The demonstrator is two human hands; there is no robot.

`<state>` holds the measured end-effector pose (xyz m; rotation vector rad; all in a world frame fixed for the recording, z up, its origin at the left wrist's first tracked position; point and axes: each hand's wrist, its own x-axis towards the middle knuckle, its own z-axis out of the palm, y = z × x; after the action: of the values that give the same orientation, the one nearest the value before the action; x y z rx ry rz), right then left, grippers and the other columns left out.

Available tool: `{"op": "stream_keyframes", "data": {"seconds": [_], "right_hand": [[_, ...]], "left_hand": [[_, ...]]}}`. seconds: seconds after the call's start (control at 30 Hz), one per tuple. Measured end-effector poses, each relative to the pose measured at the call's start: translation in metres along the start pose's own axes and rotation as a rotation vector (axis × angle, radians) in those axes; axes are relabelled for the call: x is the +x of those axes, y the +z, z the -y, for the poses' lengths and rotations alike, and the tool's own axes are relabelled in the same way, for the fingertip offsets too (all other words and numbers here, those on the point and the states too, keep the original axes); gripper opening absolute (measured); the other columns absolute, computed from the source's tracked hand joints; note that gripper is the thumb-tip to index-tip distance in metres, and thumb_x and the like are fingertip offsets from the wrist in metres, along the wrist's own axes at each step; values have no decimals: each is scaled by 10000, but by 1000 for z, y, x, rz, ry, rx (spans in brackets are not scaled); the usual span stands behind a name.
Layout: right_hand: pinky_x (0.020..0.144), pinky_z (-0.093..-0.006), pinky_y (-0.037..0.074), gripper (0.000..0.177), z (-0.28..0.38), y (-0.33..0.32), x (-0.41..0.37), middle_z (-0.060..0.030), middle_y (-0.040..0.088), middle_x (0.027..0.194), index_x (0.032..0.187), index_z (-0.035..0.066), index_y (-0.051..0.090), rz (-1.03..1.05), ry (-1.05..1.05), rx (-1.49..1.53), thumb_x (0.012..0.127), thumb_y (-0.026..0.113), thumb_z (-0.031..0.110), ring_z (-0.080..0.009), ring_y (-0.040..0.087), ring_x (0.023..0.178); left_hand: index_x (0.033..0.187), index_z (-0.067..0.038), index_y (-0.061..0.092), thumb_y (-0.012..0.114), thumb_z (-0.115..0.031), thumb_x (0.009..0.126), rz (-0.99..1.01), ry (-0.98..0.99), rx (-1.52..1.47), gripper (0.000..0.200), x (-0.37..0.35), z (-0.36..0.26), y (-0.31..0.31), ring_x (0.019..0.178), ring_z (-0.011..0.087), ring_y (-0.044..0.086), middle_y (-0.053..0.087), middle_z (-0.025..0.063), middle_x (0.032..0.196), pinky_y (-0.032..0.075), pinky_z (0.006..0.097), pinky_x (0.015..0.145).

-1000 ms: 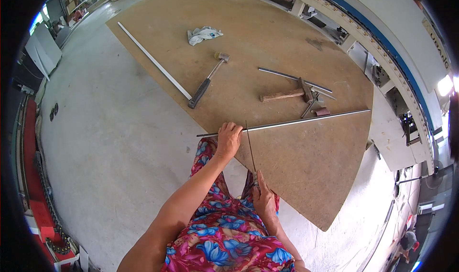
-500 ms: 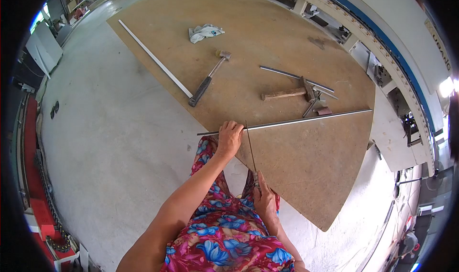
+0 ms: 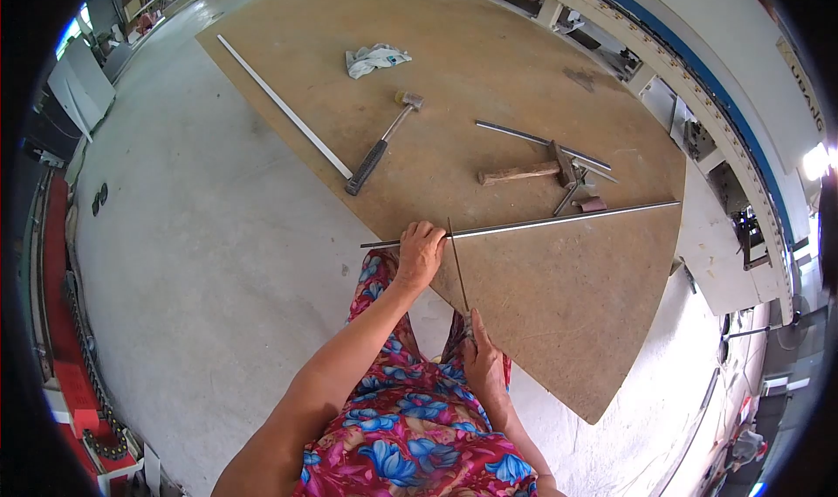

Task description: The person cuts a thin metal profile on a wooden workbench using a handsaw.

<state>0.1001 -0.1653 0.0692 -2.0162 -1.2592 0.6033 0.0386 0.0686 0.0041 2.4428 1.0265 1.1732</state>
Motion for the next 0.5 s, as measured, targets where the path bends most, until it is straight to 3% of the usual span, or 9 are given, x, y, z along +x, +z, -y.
{"op": "stream_keyframes", "data": {"seconds": [0.13,0.23,0.33,0.5], "right_hand": [[708,-500,515,521,5,9,31,-318,634,945,1404,32,418,-52,-80,-27,891,508,21,-465,646,855],[749,-504,502,557,8,18,68,-337,611,1038,1424,33,391,-14,-26,-54,882,516,11,-465,621,948],[730,-503,502,550,16,22,101,-341,613,991,1420,35,396,-29,-51,-69,885,521,18,-470,624,915],[705,-500,502,552,19,24,100,-328,628,916,1417,28,400,-33,-36,-50,880,524,8,-470,634,865]], "left_hand": [[913,-81,629,709,-77,769,22,-28,-16,164,1,-1,-1,908,296,536,547,74,908,430,424,784],[899,-81,632,696,-79,774,20,-33,-15,140,0,-1,0,909,299,536,549,74,905,430,428,784],[891,-85,634,687,-82,775,20,-35,-20,127,2,0,-1,905,303,537,550,77,902,431,433,783],[881,-72,626,693,-48,752,-5,-33,-49,146,3,-1,-2,878,322,551,563,92,866,432,442,738]]}}
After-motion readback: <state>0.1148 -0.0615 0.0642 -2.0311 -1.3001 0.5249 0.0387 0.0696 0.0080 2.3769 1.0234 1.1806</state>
